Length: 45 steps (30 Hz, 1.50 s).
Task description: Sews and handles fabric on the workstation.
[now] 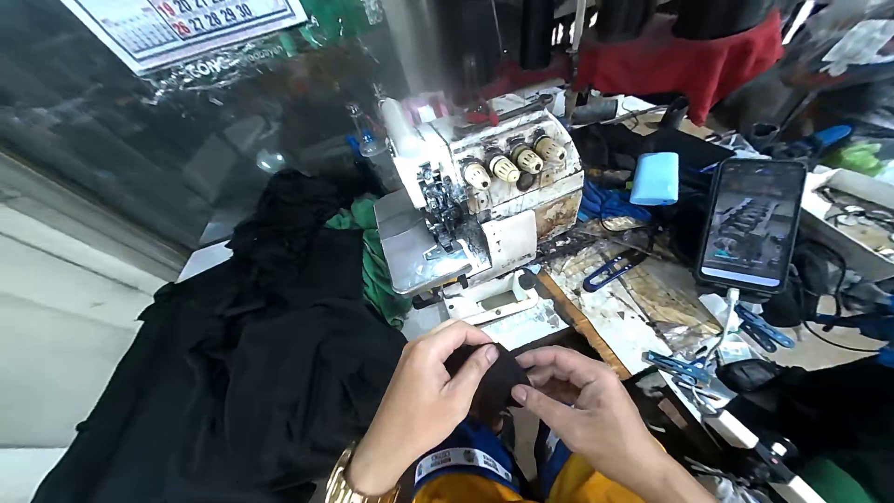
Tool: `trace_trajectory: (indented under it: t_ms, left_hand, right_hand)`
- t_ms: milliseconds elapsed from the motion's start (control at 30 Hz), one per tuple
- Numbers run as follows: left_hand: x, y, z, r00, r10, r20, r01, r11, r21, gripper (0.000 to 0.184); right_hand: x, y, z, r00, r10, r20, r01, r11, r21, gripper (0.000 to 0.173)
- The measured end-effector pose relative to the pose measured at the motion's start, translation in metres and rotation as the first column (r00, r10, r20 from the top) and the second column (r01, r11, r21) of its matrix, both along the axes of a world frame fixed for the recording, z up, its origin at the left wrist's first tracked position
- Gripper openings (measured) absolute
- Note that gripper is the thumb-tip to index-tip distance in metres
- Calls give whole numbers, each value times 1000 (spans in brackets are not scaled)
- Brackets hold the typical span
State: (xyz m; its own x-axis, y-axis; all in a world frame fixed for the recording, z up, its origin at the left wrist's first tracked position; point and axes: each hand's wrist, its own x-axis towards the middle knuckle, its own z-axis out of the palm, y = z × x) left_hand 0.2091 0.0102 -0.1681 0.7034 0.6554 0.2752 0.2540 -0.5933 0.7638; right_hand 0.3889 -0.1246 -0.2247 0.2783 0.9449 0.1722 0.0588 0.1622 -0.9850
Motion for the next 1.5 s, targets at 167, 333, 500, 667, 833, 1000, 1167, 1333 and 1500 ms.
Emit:
trace_trajectory:
  t_ms: [167,333,500,667,833,1000,1167,1333,1500]
  left_hand:
    - [-4,4,5,999,-39,-24,39,999,19,16]
    - [-6,3,10,998,23,53,-27,998,62,9]
    - [-10,3,10,994,80,75,-80,997,-2,12]
    - [-23,14,-6,998,60,19,-60,998,-6,23]
    - [-22,35,68,987,110,114,-138,954,267,14]
    - [20,98,58,957,287,-32,-220,797,563,14]
    - [21,104,47,959,283,19,-263,862,434,14]
    - [17,100,53,965,260,9,-246,901,356,11]
    - [18,100,58,967,248,-52,-216,913,347,12]
  right_hand:
    - [6,3,5,998,8,67,-5,999,-45,24]
    - [9,7,8,995,72,65,-66,994,-86,18]
    - [9,11,11,995,95,43,-91,992,-83,22]
    - [6,26,15,990,127,64,-123,990,-68,22]
    - [5,60,69,991,122,55,-125,991,46,23]
    - [11,121,57,1000,-7,-18,4,990,-139,27]
    - [12,122,43,997,-30,-67,21,991,-129,26]
    - [11,117,45,990,9,-141,-24,994,-108,25]
    - [13,117,40,992,9,-128,-23,994,-110,25]
